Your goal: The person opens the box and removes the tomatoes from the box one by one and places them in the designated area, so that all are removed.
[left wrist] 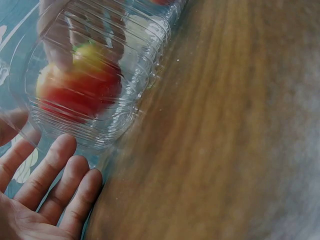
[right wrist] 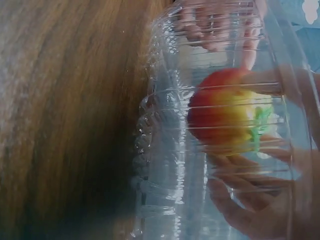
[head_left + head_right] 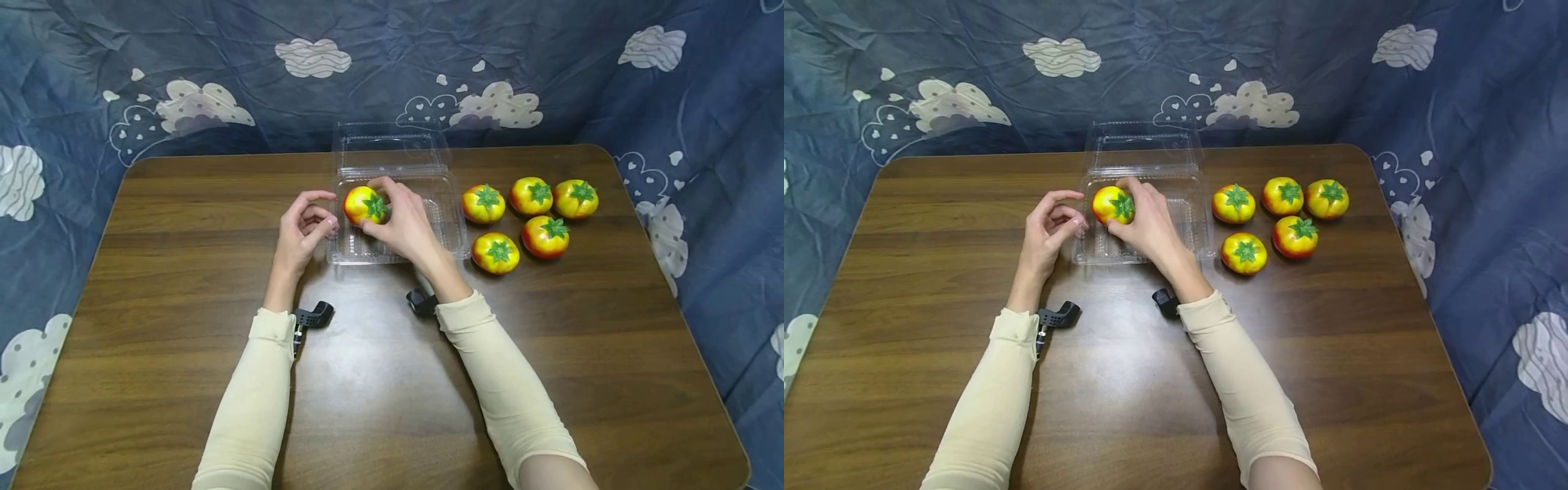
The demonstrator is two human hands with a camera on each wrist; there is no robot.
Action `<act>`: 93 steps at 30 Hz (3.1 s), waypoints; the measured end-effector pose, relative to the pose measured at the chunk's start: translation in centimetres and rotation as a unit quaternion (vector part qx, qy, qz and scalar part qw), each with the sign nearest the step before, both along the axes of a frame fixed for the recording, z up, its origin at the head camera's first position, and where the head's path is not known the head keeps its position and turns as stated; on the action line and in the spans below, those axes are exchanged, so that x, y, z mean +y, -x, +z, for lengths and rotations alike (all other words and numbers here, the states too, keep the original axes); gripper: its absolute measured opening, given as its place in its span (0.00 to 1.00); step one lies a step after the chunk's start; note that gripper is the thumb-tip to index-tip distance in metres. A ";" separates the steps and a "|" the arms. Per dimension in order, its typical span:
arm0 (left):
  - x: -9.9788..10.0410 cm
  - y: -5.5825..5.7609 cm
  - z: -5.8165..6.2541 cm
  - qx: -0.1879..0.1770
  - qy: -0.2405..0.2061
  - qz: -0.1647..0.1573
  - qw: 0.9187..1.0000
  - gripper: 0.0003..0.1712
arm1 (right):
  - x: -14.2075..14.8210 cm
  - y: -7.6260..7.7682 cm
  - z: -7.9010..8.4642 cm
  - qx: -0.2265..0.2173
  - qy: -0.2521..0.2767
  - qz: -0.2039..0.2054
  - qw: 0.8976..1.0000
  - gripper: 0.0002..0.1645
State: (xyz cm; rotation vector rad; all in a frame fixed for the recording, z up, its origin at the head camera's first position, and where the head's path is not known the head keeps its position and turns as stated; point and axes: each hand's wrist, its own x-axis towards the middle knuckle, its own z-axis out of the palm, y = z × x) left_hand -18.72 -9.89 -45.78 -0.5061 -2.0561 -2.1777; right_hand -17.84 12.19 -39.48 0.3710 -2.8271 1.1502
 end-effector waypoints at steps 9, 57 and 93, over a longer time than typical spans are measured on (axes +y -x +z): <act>-0.2 -0.2 0.2 0.003 0.000 -0.001 1.000 0.22 | 0.3 -0.9 0.6 0.033 -0.003 -0.006 0.999 0.38; 0.1 0.0 -0.1 0.013 0.003 0.000 1.000 0.21 | 19.7 -7.8 5.9 0.035 -0.061 -0.209 0.975 0.40; 0.2 -0.1 0.1 -0.003 -0.011 0.003 1.000 0.23 | 29.4 -9.7 6.4 -0.183 -0.136 -0.293 0.929 0.47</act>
